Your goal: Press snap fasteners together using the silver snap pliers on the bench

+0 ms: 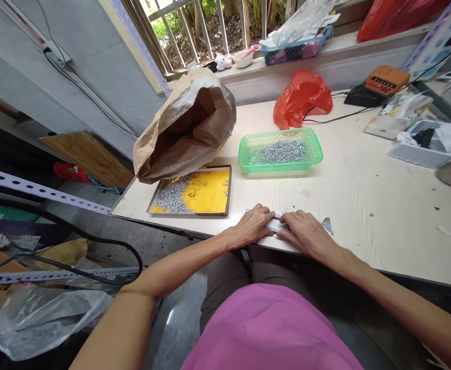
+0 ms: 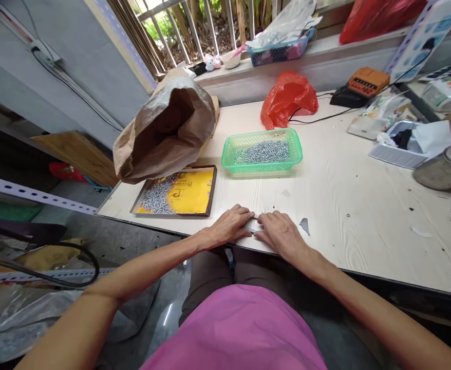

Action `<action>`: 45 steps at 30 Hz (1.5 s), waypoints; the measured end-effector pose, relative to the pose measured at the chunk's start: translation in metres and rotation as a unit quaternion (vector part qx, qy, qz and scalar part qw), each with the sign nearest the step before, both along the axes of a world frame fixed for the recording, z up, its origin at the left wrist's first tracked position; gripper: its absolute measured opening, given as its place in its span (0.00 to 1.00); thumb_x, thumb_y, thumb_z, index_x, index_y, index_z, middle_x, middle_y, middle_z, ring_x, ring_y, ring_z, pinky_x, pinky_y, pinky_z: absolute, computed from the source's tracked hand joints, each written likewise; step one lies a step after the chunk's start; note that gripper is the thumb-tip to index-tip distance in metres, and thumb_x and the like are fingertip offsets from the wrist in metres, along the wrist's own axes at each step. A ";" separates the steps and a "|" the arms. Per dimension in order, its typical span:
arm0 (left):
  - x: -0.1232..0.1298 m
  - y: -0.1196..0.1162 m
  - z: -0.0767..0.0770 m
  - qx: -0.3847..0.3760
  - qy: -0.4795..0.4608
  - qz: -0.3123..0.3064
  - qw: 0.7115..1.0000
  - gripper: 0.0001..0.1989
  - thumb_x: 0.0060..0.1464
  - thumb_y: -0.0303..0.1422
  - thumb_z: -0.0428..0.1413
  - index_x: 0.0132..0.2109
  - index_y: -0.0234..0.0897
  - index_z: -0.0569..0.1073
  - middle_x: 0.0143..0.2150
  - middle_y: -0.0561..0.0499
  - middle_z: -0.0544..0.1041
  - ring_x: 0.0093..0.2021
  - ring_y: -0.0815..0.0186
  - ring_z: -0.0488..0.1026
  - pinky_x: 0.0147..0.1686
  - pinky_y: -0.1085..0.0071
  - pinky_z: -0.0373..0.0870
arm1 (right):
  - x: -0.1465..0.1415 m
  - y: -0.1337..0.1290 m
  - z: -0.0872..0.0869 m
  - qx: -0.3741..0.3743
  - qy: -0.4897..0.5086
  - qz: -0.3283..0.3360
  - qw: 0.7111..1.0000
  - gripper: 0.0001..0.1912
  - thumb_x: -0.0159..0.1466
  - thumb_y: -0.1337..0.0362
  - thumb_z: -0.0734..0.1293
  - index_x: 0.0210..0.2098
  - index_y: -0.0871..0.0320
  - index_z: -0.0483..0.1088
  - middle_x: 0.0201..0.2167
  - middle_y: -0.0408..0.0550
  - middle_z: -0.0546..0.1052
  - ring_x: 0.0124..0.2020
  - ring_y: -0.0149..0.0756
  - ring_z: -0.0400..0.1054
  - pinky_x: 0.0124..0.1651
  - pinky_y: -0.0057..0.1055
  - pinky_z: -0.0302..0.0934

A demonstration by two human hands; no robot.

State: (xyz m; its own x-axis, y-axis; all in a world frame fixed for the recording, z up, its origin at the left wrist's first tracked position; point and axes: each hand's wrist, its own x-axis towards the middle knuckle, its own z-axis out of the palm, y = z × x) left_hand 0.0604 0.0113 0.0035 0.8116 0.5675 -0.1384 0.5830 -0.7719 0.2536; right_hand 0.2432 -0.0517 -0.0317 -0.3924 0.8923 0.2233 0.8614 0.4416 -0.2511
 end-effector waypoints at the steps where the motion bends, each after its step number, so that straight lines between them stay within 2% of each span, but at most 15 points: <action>1: 0.000 -0.006 -0.002 0.018 -0.014 0.015 1.000 0.15 0.57 0.34 0.56 0.49 0.33 0.67 0.46 0.44 0.70 0.49 0.58 0.64 0.46 0.63 0.66 | 0.007 0.004 0.001 -0.012 0.012 0.004 1.000 0.09 0.66 0.59 0.60 0.40 0.58 0.65 0.35 0.49 0.74 0.38 0.39 0.64 0.40 0.34 0.52; 4: 0.001 -0.032 -0.009 0.071 -0.055 0.002 0.996 0.11 0.60 0.27 0.50 0.50 0.33 0.66 0.51 0.41 0.67 0.53 0.58 0.63 0.50 0.62 0.65 | 0.024 0.023 0.000 -0.012 -0.006 0.001 1.000 0.08 0.67 0.64 0.57 0.40 0.57 0.67 0.35 0.49 0.75 0.38 0.39 0.64 0.40 0.34 0.51; 7: 0.004 -0.054 -0.015 0.075 -0.050 -0.028 0.996 0.10 0.62 0.24 0.44 0.44 0.32 0.68 0.45 0.43 0.69 0.48 0.61 0.66 0.48 0.65 0.66 | 0.031 0.045 0.003 0.011 -0.064 -0.019 0.998 0.10 0.66 0.65 0.58 0.33 0.57 0.68 0.31 0.49 0.75 0.37 0.40 0.63 0.41 0.37 0.49; 11: 0.008 -0.062 -0.021 0.071 -0.046 -0.001 0.996 0.11 0.61 0.23 0.42 0.43 0.30 0.69 0.41 0.43 0.70 0.44 0.60 0.67 0.48 0.63 0.66 | 0.014 0.064 0.020 0.025 -0.084 -0.029 0.996 0.12 0.66 0.64 0.57 0.33 0.58 0.71 0.33 0.55 0.74 0.39 0.44 0.61 0.41 0.41 0.49; 15: 0.003 -0.074 -0.026 0.055 -0.110 -0.009 0.992 0.14 0.63 0.25 0.41 0.48 0.31 0.69 0.46 0.42 0.71 0.48 0.61 0.67 0.50 0.64 0.66 | -0.035 0.062 0.035 0.001 -0.057 0.142 0.988 0.09 0.64 0.64 0.61 0.33 0.51 0.73 0.36 0.49 0.74 0.41 0.41 0.60 0.40 0.38 0.51; 18: -0.019 -0.089 -0.022 0.036 -0.138 -0.072 0.987 0.14 0.64 0.31 0.42 0.47 0.36 0.71 0.44 0.46 0.74 0.45 0.64 0.69 0.46 0.68 0.68 | -0.069 0.059 0.029 -0.036 -0.044 0.264 0.963 0.07 0.62 0.65 0.64 0.28 0.52 0.73 0.34 0.47 0.73 0.41 0.39 0.60 0.40 0.36 0.51; 20: -0.044 -0.089 -0.014 0.045 -0.121 -0.067 0.989 0.15 0.64 0.33 0.42 0.47 0.38 0.72 0.38 0.48 0.76 0.38 0.64 0.70 0.41 0.68 0.69 | -0.082 0.060 0.019 -0.032 -0.050 0.288 0.956 0.09 0.62 0.66 0.64 0.26 0.54 0.72 0.32 0.47 0.72 0.39 0.38 0.60 0.40 0.36 0.50; 23: -0.095 -0.062 0.007 0.105 -0.082 0.119 0.984 0.16 0.64 0.34 0.42 0.46 0.40 0.74 0.37 0.47 0.76 0.39 0.63 0.70 0.43 0.65 0.68 | -0.089 0.063 0.005 0.016 -0.052 0.289 0.956 0.10 0.63 0.68 0.63 0.26 0.56 0.70 0.30 0.47 0.72 0.37 0.37 0.61 0.40 0.36 0.49; 26: -0.147 -0.014 0.024 0.164 -0.014 0.375 0.912 0.16 0.64 0.35 0.43 0.41 0.37 0.75 0.38 0.45 0.75 0.44 0.60 0.68 0.45 0.63 0.67 | -0.091 0.059 0.000 0.064 -0.068 0.285 0.954 0.09 0.61 0.71 0.63 0.26 0.56 0.70 0.29 0.46 0.72 0.37 0.38 0.61 0.43 0.38 0.49; 28: -0.173 0.016 0.028 0.164 0.046 0.445 0.879 0.16 0.63 0.35 0.46 0.39 0.34 0.76 0.39 0.43 0.74 0.46 0.58 0.67 0.42 0.64 0.68 | -0.091 0.053 0.001 0.085 -0.100 0.277 0.952 0.10 0.58 0.75 0.63 0.25 0.56 0.70 0.29 0.46 0.71 0.36 0.39 0.62 0.45 0.40 0.49; 31: -0.191 0.047 0.023 0.132 0.116 0.470 0.865 0.15 0.60 0.37 0.49 0.39 0.31 0.76 0.42 0.40 0.74 0.49 0.54 0.65 0.40 0.64 0.68 | -0.089 0.051 0.004 0.102 -0.136 0.266 0.949 0.12 0.55 0.79 0.62 0.24 0.57 0.69 0.29 0.48 0.71 0.36 0.40 0.62 0.46 0.42 0.51; 35: -0.189 0.064 0.016 0.085 0.144 0.500 0.850 0.13 0.57 0.34 0.52 0.41 0.29 0.76 0.45 0.36 0.73 0.53 0.52 0.64 0.42 0.64 0.67 | -0.083 0.074 0.003 0.075 -0.127 0.211 0.966 0.12 0.60 0.76 0.59 0.27 0.59 0.70 0.31 0.50 0.73 0.36 0.41 0.64 0.43 0.40 0.54; 40: -0.192 0.068 0.015 0.062 0.119 0.496 0.858 0.11 0.56 0.29 0.50 0.38 0.30 0.76 0.44 0.37 0.75 0.50 0.53 0.67 0.43 0.64 0.65 | -0.077 0.100 0.009 -0.028 0.102 0.094 0.990 0.08 0.62 0.65 0.59 0.32 0.57 0.69 0.31 0.47 0.74 0.34 0.35 0.67 0.39 0.33 0.58; 43: -0.200 0.067 0.018 0.070 0.088 0.487 0.866 0.10 0.55 0.29 0.51 0.35 0.34 0.77 0.41 0.42 0.76 0.48 0.55 0.68 0.42 0.67 0.65 | -0.069 0.115 0.029 -0.003 0.251 0.010 0.968 0.09 0.62 0.61 0.59 0.32 0.56 0.68 0.30 0.46 0.75 0.31 0.34 0.68 0.36 0.31 0.60; 45: -0.200 0.066 0.022 0.083 0.036 0.489 0.868 0.09 0.54 0.31 0.52 0.35 0.36 0.77 0.41 0.46 0.77 0.46 0.58 0.70 0.42 0.68 0.65 | -0.056 0.130 0.048 0.051 0.272 -0.043 0.960 0.09 0.63 0.60 0.58 0.32 0.56 0.68 0.29 0.47 0.75 0.30 0.34 0.67 0.36 0.32 0.60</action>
